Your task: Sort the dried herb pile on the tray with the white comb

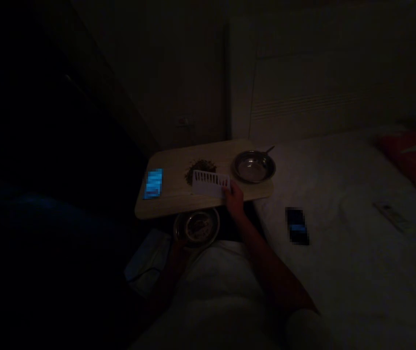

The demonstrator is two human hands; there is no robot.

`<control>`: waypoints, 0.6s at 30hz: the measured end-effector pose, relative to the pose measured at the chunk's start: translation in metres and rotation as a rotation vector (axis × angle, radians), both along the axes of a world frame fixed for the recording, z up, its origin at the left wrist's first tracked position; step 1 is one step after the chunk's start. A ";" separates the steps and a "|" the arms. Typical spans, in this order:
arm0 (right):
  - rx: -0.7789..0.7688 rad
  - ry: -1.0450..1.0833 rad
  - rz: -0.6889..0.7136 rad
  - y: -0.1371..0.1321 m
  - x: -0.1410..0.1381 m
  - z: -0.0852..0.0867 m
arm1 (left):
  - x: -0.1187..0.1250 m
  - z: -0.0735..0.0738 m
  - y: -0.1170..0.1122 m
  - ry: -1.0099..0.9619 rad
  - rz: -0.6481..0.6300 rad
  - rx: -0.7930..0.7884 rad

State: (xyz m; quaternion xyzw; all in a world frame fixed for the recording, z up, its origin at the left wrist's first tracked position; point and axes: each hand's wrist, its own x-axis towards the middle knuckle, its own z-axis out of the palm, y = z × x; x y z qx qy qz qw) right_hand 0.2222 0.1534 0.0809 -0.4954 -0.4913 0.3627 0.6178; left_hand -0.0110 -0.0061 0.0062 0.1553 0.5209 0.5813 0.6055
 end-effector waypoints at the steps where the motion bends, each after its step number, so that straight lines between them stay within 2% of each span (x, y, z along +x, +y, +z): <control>1: -0.003 0.004 0.012 0.000 -0.001 0.000 | 0.001 0.001 0.000 0.014 0.011 -0.005; 15: -0.038 0.027 0.132 0.009 -0.008 -0.004 | -0.004 -0.003 -0.002 0.031 0.017 -0.014; 18: -0.045 0.056 0.160 0.010 -0.009 -0.005 | -0.002 0.000 -0.003 -0.045 0.018 0.021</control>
